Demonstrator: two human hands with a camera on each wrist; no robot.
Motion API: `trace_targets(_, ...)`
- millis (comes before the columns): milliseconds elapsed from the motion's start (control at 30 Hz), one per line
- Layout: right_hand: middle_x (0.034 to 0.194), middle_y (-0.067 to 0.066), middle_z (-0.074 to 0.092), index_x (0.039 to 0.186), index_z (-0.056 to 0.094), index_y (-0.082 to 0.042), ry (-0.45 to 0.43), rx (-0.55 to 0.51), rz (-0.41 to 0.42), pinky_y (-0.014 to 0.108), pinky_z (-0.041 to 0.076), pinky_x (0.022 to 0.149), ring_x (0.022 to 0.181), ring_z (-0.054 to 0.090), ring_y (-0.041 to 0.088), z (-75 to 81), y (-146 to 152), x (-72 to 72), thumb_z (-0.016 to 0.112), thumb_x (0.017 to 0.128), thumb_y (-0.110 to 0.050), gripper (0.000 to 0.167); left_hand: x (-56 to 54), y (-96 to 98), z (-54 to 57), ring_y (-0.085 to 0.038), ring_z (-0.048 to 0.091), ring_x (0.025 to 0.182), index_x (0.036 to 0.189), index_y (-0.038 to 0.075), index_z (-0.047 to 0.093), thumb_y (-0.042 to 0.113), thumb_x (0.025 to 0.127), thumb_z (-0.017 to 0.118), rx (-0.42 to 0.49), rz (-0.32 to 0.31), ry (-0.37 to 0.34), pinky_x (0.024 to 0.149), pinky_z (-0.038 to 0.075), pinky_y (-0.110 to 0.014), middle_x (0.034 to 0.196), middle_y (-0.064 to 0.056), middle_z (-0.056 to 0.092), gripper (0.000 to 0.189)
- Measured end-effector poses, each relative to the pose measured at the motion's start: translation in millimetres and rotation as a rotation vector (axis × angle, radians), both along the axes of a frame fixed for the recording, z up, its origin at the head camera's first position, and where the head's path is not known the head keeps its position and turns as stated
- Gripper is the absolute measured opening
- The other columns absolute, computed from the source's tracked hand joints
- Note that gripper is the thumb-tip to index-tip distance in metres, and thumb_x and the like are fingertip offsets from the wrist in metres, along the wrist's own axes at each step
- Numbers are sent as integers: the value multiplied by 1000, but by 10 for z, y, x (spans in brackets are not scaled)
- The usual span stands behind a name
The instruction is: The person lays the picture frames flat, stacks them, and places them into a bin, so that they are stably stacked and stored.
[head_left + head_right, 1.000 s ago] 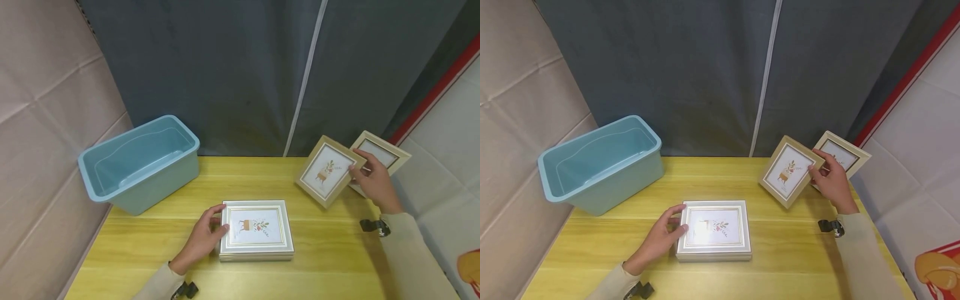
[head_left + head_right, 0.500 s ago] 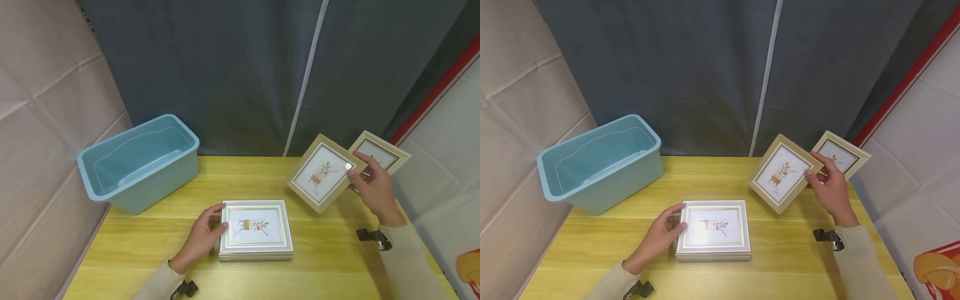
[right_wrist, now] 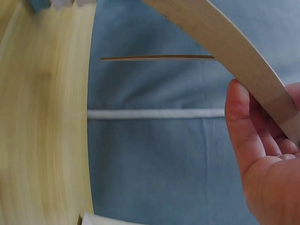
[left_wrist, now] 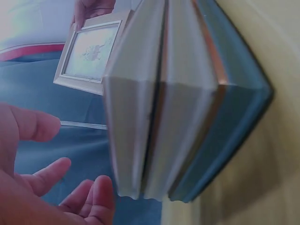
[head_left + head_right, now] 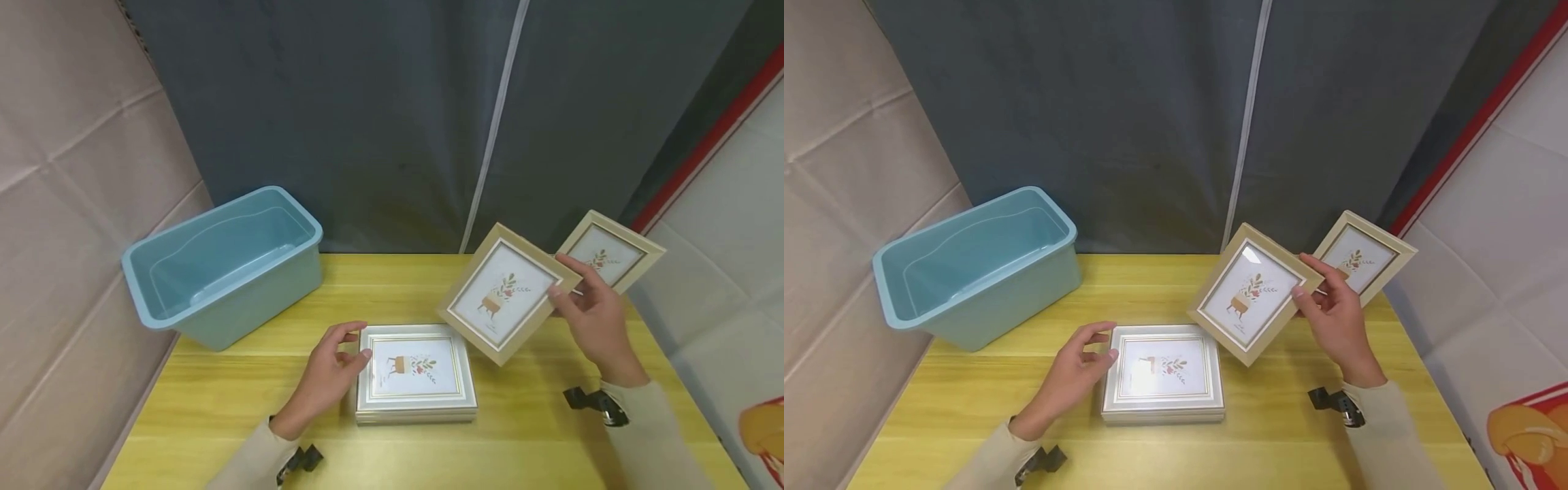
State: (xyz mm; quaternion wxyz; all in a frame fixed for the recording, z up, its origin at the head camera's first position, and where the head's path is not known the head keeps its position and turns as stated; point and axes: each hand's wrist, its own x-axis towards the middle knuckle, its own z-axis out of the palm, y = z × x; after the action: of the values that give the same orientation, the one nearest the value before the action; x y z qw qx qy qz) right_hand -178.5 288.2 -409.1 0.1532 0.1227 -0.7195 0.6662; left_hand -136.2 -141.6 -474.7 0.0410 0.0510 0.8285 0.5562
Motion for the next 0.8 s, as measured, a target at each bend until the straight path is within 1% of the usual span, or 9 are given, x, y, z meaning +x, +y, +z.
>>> trace_targets(100,111,0,74,152,52,1,17,11,24,27,64,66,81,79,10,4,-88,45,63,99,11,55,-44,25,81,-30,59,129,144,31,60,25,102,73,-24,-52,70,96,59,-37,147,-1,59,45)
trace_targets(200,97,1,69,152,53,1,31,40,28,25,64,66,74,76,10,6,-189,91,63,98,12,55,-103,57,154,-28,57,132,145,29,59,26,102,73,-36,-128,165,100,58,-40,145,3,61,46)
trace_targets(333,80,1,57,150,54,2,67,100,54,21,60,63,59,65,9,-3,-328,138,63,97,13,55,-174,123,253,-24,58,132,148,21,56,27,100,75,-4,-222,245,100,59,-37,147,4,60,52)
trace_targets(400,89,3,63,151,52,3,81,99,101,22,60,63,60,66,10,-14,-391,152,61,97,15,56,-203,164,303,-24,59,133,150,18,55,24,100,75,28,-260,264,100,59,-35,149,2,59,54)
trace_targets(433,88,2,62,151,52,4,87,114,117,21,60,62,58,64,8,-20,-420,158,61,97,15,56,-216,185,325,-25,59,134,150,16,54,23,100,75,45,-278,274,100,59,-35,150,1,59,55)
trace_targets(533,98,2,65,152,49,5,76,88,181,24,62,62,64,68,9,-40,-494,174,58,98,17,56,-255,239,376,-29,59,134,151,11,52,18,99,73,99,-325,300,100,59,-37,151,-4,58,56)
trace_targets(667,102,1,67,152,48,5,43,60,233,29,64,64,71,72,10,-61,-568,214,57,99,16,55,-297,291,395,-32,57,137,151,6,50,17,100,71,165,-379,287,103,57,-39,152,-7,57,57)
trace_targets(733,102,0,68,153,48,4,33,61,257,29,64,65,71,72,9,-70,-599,238,56,100,15,55,-313,312,389,-33,55,139,152,6,49,16,99,70,199,-413,269,105,56,-41,154,-8,56,58)
trace_targets(800,113,2,70,154,46,4,21,30,300,33,65,67,79,76,14,-83,-630,257,54,100,16,56,-328,333,379,-32,53,141,154,8,48,16,99,70,228,-454,255,107,55,-42,155,-9,55,60)
